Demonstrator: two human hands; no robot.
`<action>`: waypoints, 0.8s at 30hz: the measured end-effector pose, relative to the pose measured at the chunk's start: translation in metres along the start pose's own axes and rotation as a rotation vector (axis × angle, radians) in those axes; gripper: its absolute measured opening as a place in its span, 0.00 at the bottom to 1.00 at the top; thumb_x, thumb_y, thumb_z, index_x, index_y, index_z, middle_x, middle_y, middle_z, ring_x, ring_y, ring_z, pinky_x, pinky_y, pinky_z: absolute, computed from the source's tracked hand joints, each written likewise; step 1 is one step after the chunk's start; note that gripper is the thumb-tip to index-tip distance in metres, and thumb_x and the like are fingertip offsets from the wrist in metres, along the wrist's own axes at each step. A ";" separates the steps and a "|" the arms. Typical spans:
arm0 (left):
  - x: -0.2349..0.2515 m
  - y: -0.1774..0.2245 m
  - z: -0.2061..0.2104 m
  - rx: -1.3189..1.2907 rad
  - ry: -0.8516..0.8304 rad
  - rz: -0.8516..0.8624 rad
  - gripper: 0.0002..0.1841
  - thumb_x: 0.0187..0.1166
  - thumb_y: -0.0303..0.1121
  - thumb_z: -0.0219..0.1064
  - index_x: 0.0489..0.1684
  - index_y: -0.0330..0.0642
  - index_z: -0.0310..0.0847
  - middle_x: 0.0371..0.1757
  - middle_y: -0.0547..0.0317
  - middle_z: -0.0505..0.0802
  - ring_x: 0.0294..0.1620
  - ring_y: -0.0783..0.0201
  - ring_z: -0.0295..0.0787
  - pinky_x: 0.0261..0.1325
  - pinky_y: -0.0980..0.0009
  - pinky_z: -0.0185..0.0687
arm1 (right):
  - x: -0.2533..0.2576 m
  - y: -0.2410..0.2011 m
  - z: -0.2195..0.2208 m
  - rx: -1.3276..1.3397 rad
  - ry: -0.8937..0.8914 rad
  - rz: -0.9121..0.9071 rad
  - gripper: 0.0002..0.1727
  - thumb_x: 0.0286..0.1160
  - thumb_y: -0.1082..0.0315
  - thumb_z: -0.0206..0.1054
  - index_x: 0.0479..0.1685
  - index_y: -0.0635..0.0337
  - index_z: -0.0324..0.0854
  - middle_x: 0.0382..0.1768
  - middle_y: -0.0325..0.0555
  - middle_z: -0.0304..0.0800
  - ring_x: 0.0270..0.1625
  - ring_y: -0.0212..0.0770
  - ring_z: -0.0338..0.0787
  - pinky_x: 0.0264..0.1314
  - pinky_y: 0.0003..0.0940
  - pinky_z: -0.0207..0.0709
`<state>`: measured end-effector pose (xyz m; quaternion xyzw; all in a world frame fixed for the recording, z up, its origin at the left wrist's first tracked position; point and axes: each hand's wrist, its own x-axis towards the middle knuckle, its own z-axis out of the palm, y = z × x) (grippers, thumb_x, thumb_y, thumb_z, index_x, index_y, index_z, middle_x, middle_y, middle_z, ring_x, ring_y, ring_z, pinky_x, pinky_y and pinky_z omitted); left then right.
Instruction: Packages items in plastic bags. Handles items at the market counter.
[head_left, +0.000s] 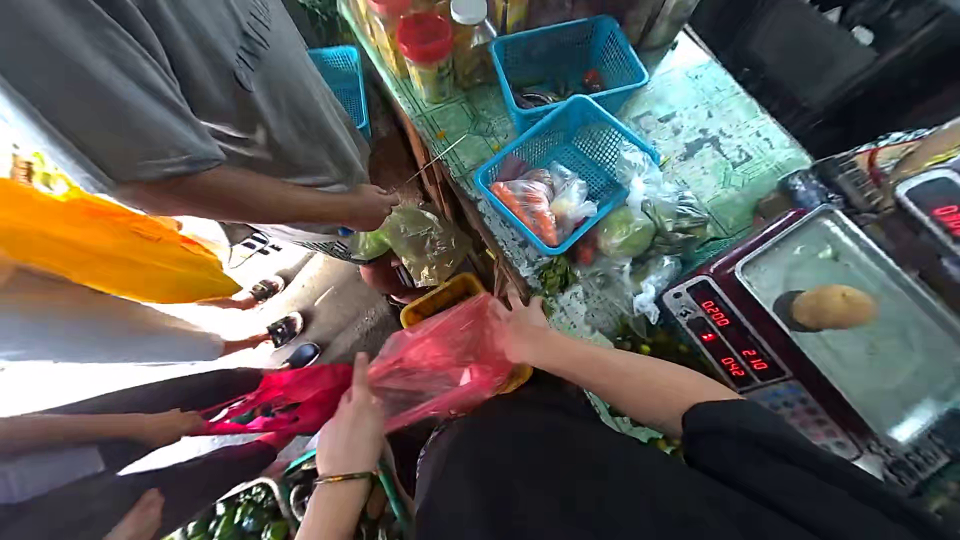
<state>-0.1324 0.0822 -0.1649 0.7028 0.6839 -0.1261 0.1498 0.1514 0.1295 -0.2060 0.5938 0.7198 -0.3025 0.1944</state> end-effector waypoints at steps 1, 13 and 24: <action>0.015 -0.020 0.018 -0.083 0.057 -0.072 0.33 0.83 0.35 0.65 0.91 0.51 0.62 0.66 0.30 0.88 0.53 0.28 0.92 0.52 0.30 0.84 | -0.007 -0.006 0.003 0.027 0.032 -0.077 0.48 0.58 0.68 0.79 0.88 0.53 0.66 0.96 0.52 0.46 0.94 0.75 0.37 0.72 0.93 0.52; 0.012 -0.011 0.057 -0.750 0.159 -0.515 0.16 0.84 0.36 0.64 0.45 0.27 0.88 0.45 0.38 0.91 0.48 0.48 0.88 0.55 0.46 0.82 | -0.007 0.233 -0.026 0.439 0.751 0.675 0.62 0.49 0.53 0.90 0.93 0.47 0.57 0.91 0.71 0.47 0.89 0.82 0.51 0.70 0.82 0.69; 0.078 0.072 0.069 -0.599 -0.126 -0.166 0.13 0.80 0.30 0.67 0.53 0.28 0.86 0.52 0.37 0.92 0.56 0.46 0.89 0.63 0.46 0.81 | -0.016 0.243 0.004 0.518 0.908 0.592 0.62 0.35 0.51 0.95 0.86 0.47 0.68 0.85 0.69 0.63 0.82 0.76 0.68 0.77 0.71 0.71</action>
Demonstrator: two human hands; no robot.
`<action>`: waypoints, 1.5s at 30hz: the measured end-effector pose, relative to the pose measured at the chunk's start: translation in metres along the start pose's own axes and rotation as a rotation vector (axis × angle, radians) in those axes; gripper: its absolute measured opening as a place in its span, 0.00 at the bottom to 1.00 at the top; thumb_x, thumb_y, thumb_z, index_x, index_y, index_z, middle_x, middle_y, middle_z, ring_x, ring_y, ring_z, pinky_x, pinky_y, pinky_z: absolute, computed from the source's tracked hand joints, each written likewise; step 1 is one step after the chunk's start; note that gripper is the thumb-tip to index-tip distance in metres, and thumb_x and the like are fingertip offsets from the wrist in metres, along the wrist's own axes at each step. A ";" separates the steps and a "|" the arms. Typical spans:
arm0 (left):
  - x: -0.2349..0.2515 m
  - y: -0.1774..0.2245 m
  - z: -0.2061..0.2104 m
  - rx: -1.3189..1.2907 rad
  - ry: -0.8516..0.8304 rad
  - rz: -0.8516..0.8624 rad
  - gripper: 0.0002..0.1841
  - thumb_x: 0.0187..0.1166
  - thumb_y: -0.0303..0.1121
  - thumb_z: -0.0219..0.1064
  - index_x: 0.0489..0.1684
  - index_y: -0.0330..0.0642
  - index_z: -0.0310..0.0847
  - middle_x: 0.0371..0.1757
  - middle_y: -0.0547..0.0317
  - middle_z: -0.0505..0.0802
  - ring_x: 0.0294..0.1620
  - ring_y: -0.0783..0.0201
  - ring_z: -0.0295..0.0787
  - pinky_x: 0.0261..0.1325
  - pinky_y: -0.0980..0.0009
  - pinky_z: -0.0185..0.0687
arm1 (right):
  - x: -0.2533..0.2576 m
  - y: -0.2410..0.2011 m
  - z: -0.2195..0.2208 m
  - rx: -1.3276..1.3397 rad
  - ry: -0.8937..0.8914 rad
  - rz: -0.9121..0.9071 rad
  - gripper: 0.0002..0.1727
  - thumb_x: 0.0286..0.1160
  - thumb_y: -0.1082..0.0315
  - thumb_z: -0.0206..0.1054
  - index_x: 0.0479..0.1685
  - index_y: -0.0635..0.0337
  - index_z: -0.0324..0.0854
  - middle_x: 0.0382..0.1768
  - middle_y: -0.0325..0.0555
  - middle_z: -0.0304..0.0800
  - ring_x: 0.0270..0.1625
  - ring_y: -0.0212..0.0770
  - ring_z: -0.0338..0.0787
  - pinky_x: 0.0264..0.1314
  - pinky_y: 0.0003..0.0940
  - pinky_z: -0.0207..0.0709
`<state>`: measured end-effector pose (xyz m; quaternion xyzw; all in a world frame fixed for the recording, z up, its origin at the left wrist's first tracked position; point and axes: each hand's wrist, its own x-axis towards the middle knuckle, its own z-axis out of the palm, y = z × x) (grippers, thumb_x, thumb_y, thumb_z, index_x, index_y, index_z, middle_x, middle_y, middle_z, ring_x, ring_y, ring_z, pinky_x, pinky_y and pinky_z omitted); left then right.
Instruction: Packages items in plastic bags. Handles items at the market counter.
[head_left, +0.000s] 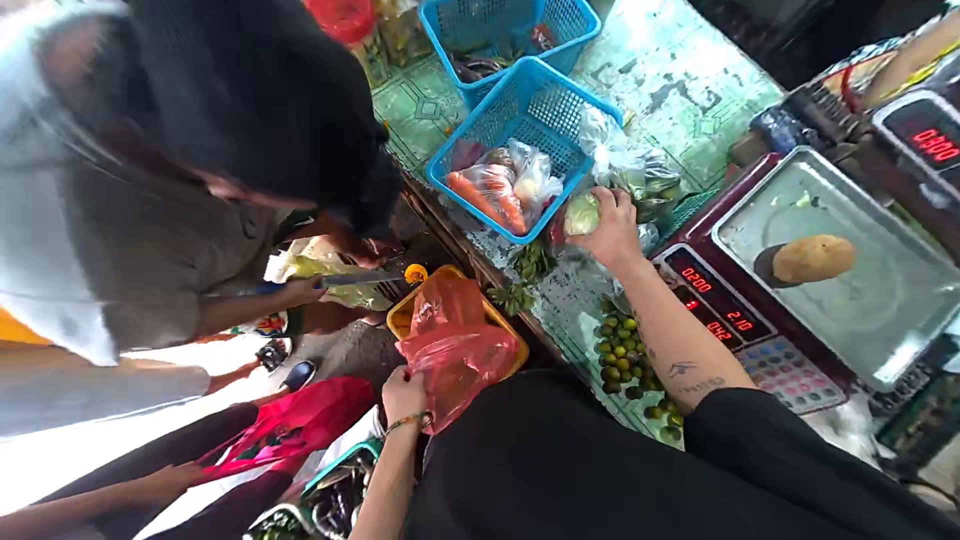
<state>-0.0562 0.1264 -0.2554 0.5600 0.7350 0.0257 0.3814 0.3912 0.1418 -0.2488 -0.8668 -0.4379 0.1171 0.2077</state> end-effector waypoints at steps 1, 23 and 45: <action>0.002 0.011 0.004 -0.183 0.022 -0.048 0.14 0.79 0.28 0.67 0.58 0.29 0.83 0.50 0.39 0.91 0.50 0.51 0.89 0.57 0.51 0.83 | -0.003 0.001 -0.002 0.045 0.001 0.026 0.63 0.34 0.50 0.95 0.86 0.49 0.67 0.84 0.70 0.64 0.81 0.76 0.69 0.77 0.71 0.71; -0.066 0.061 -0.093 -0.814 0.095 -0.148 0.18 0.94 0.41 0.49 0.41 0.42 0.83 0.22 0.63 0.86 0.15 0.71 0.78 0.17 0.72 0.75 | -0.127 -0.124 -0.028 0.484 -1.214 -0.337 0.20 0.84 0.58 0.67 0.64 0.63 0.87 0.56 0.55 0.93 0.59 0.49 0.92 0.69 0.55 0.81; -0.045 -0.004 -0.053 -0.185 0.088 -0.108 0.24 0.95 0.42 0.50 0.47 0.32 0.89 0.43 0.39 0.93 0.51 0.46 0.91 0.61 0.40 0.79 | 0.085 -0.113 0.035 -0.194 -0.425 -0.201 0.45 0.61 0.69 0.78 0.88 0.46 0.68 0.87 0.72 0.58 0.78 0.80 0.73 0.67 0.82 0.72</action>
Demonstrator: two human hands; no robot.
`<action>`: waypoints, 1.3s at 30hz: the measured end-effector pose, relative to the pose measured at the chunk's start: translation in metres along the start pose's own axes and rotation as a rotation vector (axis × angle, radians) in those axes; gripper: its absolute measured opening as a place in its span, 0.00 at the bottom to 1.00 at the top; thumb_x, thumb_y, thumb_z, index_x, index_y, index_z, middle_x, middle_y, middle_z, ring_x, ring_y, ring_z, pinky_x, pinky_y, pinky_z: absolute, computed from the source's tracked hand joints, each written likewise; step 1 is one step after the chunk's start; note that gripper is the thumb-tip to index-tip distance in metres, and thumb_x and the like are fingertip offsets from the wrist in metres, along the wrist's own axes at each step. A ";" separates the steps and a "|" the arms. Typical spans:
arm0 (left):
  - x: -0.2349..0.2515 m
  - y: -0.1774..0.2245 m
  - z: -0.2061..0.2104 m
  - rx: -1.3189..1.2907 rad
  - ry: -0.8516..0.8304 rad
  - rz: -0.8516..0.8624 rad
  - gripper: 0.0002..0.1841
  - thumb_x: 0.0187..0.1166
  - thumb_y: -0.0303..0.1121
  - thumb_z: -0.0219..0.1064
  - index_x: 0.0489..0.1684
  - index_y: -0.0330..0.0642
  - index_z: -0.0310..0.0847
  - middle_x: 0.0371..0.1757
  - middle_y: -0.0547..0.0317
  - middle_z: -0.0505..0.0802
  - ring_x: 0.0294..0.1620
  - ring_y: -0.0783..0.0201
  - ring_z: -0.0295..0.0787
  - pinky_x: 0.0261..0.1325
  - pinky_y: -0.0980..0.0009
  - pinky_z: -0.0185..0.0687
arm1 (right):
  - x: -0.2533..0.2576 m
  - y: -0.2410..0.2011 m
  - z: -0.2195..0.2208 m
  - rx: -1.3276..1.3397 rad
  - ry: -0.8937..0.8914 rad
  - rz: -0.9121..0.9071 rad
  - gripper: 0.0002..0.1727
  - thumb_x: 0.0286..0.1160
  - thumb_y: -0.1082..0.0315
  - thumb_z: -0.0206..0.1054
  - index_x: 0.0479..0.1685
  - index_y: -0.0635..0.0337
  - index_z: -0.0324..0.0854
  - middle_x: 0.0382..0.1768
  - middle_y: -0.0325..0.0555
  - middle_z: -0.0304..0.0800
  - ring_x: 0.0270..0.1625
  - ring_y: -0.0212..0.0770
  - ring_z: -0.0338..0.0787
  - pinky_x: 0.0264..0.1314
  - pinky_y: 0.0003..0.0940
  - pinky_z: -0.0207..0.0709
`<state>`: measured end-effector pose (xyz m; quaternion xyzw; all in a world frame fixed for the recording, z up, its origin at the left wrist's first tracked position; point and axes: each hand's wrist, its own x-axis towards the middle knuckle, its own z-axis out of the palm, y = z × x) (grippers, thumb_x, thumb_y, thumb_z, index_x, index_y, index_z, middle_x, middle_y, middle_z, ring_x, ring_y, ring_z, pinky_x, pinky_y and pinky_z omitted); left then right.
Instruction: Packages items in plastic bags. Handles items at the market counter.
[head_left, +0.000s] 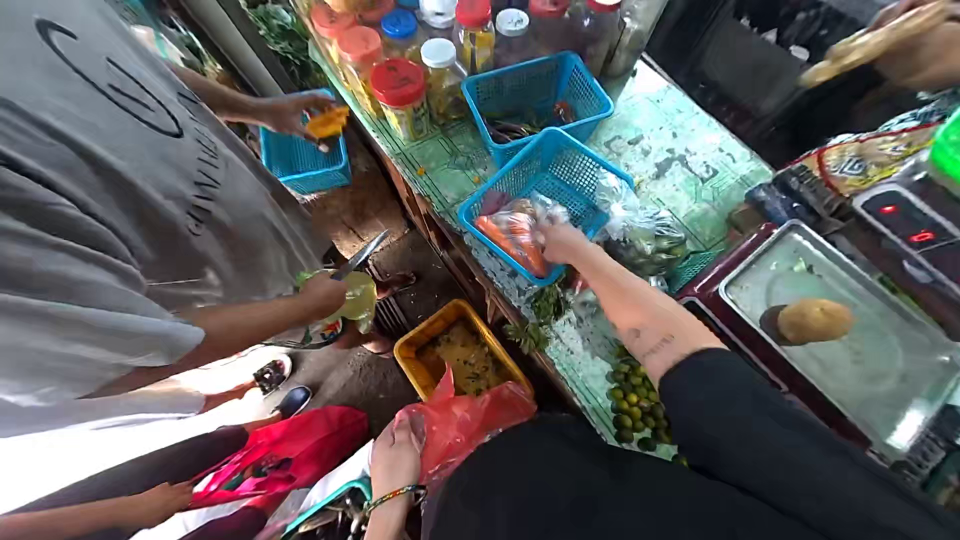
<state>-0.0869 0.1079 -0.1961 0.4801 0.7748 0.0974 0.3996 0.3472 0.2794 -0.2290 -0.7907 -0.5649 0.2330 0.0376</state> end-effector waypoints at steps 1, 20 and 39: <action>0.002 -0.002 -0.001 0.006 -0.019 0.031 0.22 0.95 0.41 0.50 0.52 0.34 0.90 0.45 0.41 0.94 0.53 0.47 0.91 0.64 0.42 0.79 | 0.015 0.002 0.008 -0.058 -0.047 0.015 0.43 0.61 0.70 0.77 0.85 0.45 0.72 0.85 0.72 0.62 0.74 0.81 0.76 0.64 0.83 0.73; -0.025 0.089 -0.005 -0.898 -0.177 -0.216 0.31 0.95 0.56 0.39 0.58 0.44 0.87 0.23 0.60 0.87 0.15 0.68 0.76 0.18 0.70 0.74 | -0.202 -0.098 0.135 1.610 -0.908 -0.011 0.20 0.71 0.67 0.62 0.63 0.54 0.75 0.43 0.43 0.92 0.44 0.37 0.92 0.48 0.40 0.87; -0.039 0.009 -0.029 -0.781 -0.272 -0.295 0.21 0.94 0.43 0.49 0.38 0.41 0.84 0.13 0.64 0.79 0.08 0.73 0.67 0.11 0.76 0.65 | -0.035 -0.062 -0.003 0.292 0.023 0.063 0.38 0.79 0.54 0.68 0.87 0.61 0.64 0.75 0.72 0.76 0.71 0.71 0.81 0.70 0.75 0.73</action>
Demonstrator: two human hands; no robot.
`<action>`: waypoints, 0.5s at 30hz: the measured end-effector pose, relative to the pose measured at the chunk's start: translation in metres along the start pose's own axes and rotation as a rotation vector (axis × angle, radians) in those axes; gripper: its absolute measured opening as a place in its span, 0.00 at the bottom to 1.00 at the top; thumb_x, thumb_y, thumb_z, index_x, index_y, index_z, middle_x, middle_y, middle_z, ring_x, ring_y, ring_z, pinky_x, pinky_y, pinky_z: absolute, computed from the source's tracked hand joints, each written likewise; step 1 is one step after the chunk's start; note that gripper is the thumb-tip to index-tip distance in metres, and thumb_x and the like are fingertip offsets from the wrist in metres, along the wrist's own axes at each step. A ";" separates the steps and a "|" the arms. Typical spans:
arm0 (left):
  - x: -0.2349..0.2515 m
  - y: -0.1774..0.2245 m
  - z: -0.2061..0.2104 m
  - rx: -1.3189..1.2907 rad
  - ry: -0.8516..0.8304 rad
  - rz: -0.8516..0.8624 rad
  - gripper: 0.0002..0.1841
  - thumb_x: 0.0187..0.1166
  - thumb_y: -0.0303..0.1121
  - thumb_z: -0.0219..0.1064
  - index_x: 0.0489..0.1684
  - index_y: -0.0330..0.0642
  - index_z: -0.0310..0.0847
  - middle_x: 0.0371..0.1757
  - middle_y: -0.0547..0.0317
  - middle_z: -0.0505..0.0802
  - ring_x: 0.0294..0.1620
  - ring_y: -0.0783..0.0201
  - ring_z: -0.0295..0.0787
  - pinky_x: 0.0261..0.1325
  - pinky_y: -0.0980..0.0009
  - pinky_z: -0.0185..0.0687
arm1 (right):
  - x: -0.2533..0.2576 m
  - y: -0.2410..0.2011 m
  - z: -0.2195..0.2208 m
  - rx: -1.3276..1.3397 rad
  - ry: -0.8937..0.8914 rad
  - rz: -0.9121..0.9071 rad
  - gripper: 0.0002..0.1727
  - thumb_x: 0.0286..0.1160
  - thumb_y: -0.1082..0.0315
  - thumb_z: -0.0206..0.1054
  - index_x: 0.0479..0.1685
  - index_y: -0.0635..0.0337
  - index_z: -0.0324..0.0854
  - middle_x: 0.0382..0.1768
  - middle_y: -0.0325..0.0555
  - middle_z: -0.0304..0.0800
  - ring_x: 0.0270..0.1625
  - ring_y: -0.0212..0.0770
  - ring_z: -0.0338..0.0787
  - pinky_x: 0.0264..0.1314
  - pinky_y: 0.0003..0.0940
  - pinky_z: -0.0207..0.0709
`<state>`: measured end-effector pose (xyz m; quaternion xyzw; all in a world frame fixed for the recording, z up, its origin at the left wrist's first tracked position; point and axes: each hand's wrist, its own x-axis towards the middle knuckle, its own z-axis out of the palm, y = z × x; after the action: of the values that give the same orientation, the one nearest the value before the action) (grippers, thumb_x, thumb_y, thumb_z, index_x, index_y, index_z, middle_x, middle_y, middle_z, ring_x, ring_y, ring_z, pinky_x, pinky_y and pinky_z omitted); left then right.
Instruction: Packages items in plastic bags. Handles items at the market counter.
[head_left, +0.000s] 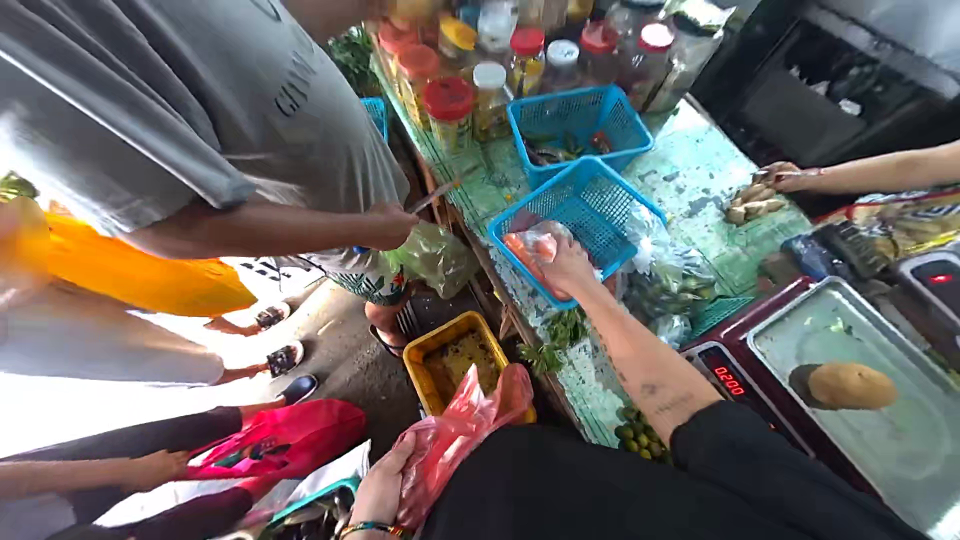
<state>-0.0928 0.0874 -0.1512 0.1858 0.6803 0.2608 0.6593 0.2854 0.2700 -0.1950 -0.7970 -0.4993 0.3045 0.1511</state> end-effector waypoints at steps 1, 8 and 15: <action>-0.001 0.002 0.008 -0.031 0.018 0.030 0.22 0.94 0.45 0.49 0.40 0.41 0.84 0.13 0.63 0.79 0.08 0.72 0.66 0.11 0.75 0.64 | 0.016 0.005 0.007 -0.045 -0.007 0.102 0.45 0.75 0.57 0.71 0.90 0.66 0.54 0.79 0.76 0.69 0.75 0.74 0.78 0.71 0.75 0.72; -0.013 0.014 0.022 0.057 -0.035 0.344 0.22 0.95 0.38 0.45 0.47 0.39 0.88 0.30 0.64 0.94 0.30 0.75 0.90 0.36 0.76 0.87 | 0.006 0.008 -0.021 0.462 -0.116 0.128 0.32 0.84 0.58 0.62 0.85 0.59 0.65 0.68 0.65 0.84 0.65 0.59 0.87 0.67 0.60 0.81; -0.010 0.041 0.055 -0.331 -0.061 0.317 0.23 0.96 0.44 0.43 0.45 0.41 0.84 0.16 0.62 0.83 0.09 0.72 0.73 0.11 0.75 0.72 | -0.139 -0.003 -0.054 0.881 -0.543 -0.291 0.34 0.81 0.65 0.60 0.88 0.54 0.57 0.65 0.50 0.86 0.60 0.42 0.91 0.63 0.43 0.87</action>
<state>-0.0411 0.1199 -0.1185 0.1873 0.5703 0.4634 0.6518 0.2737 0.1511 -0.1051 -0.4733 -0.4505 0.6562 0.3775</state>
